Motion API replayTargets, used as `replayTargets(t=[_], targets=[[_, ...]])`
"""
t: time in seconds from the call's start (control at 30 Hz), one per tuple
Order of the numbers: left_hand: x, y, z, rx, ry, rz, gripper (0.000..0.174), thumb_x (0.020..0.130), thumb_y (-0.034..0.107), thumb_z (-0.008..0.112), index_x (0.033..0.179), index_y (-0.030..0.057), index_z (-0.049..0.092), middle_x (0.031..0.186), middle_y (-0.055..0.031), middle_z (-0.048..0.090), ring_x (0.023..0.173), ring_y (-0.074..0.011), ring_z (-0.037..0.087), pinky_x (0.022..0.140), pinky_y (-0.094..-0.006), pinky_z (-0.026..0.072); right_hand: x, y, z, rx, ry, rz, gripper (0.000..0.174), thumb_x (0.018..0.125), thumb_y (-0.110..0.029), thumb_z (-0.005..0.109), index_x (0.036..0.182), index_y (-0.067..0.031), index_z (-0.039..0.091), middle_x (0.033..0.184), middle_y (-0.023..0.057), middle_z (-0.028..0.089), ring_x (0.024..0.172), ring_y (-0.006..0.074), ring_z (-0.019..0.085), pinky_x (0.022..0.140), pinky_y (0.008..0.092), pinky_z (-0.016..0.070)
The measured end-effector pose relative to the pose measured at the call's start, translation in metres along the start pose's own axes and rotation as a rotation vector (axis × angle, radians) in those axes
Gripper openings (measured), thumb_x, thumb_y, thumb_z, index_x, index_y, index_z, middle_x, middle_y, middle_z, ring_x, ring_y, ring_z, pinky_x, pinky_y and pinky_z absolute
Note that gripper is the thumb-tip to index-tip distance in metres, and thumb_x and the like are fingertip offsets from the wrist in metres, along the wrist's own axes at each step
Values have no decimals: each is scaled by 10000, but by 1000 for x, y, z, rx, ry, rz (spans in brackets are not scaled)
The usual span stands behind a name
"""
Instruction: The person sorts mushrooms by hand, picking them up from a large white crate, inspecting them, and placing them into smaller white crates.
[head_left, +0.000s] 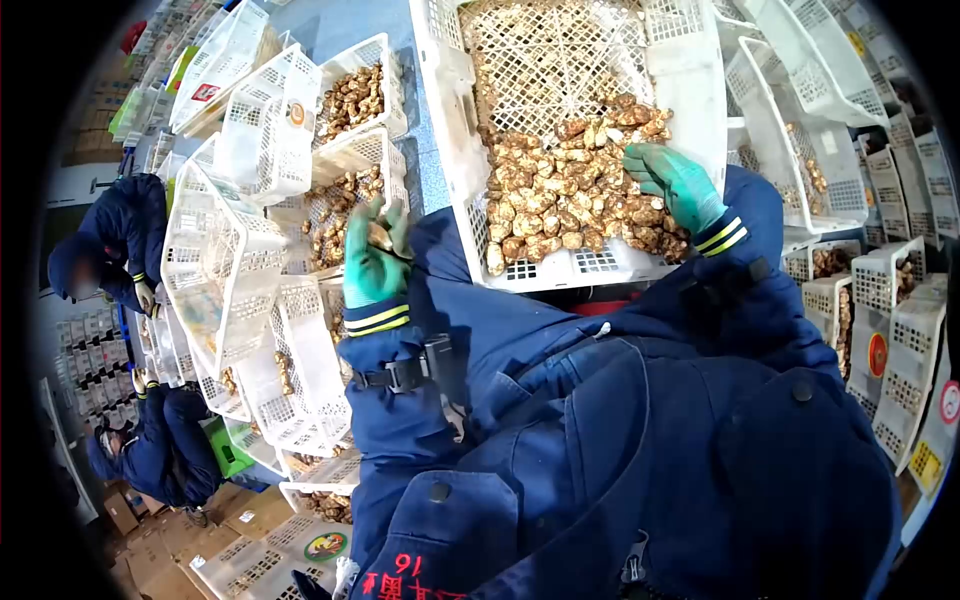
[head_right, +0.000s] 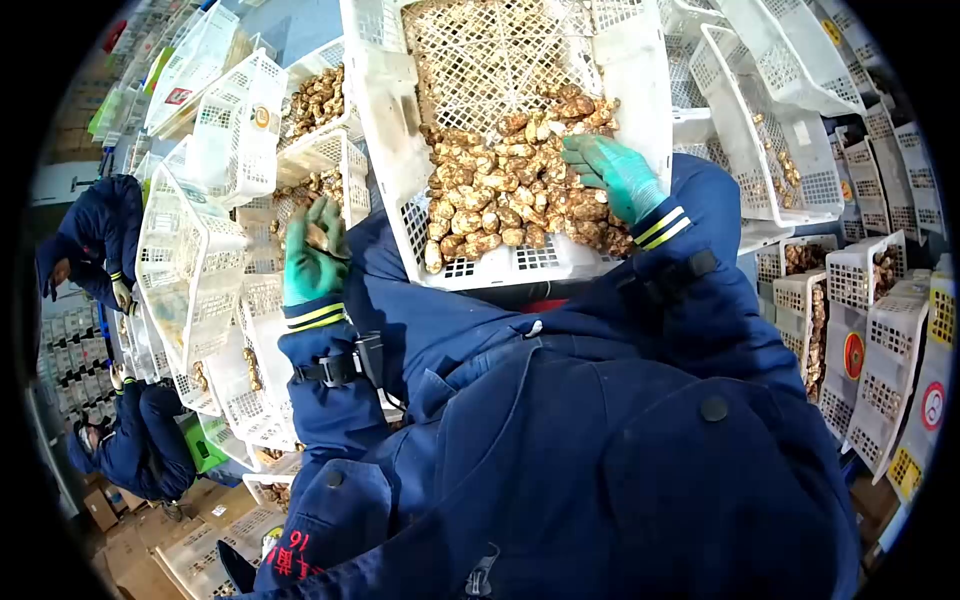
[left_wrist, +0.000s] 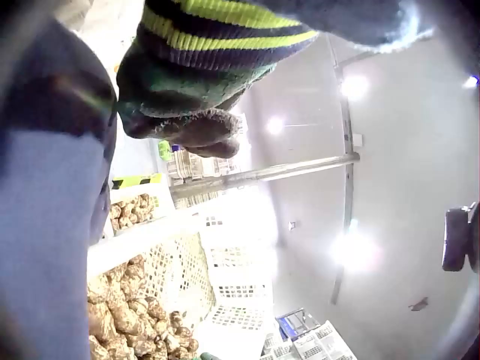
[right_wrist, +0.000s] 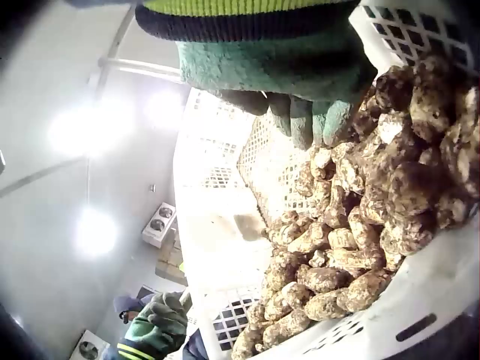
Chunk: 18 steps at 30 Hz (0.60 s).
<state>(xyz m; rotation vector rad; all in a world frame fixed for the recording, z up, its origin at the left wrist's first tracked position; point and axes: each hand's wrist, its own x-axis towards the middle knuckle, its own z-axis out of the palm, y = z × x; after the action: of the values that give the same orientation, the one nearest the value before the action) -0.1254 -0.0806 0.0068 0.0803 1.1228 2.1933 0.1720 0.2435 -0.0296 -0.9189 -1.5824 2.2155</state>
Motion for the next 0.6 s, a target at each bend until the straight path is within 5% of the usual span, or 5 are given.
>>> replayTargets(t=[0.13, 0.23, 0.3, 0.5, 0.6], targets=[[22, 57, -25, -428, -59, 8, 805, 934, 424, 592, 1431, -116, 259, 1467, -326, 348, 1350, -429, 407, 1086, -500, 427, -1, 2, 5, -43, 13, 29, 370, 1003, -268, 529, 1293, -45, 581, 1242, 75, 648, 1053, 175, 627, 887, 311, 495], [24, 74, -29, -513, -79, 21, 919, 928, 449, 591, 1474, -134, 137, 1522, -340, 241, 1393, -420, 350, 1138, -507, 359, 15, 4, 17, -1438, -91, -919, 311, 954, -183, 535, 1218, -46, 625, 1212, 115, 654, 1054, 241, 639, 887, 336, 510], [19, 58, -13, -280, -20, 19, 816, 955, 423, 566, 1447, -142, 242, 1495, -338, 305, 1388, -410, 362, 1151, -493, 345, 15, 10, 54, -862, -98, -400, 328, 901, -153, 529, 1201, -52, 617, 1158, 167, 648, 1045, 328, 630, 903, 390, 508], [-39, -44, 81, -386, -440, -344, 412, 1025, 292, 496, 1212, -74, 471, 923, -66, 532, 735, -125, 464, 641, -251, 419, 21, -5, 131, -1633, -337, -416, 399, 894, -239, 570, 1285, -158, 557, 1171, 101, 603, 1085, 298, 595, 910, 447, 460], [-40, -90, 72, -169, -497, -559, 548, 1038, 366, 445, 1339, -92, 439, 1142, -167, 622, 947, -244, 641, 798, -321, 527, 21, -3, 139, -1707, -287, -390, 357, 865, -229, 594, 1214, -157, 584, 1156, 92, 588, 1103, 277, 579, 897, 435, 458]])
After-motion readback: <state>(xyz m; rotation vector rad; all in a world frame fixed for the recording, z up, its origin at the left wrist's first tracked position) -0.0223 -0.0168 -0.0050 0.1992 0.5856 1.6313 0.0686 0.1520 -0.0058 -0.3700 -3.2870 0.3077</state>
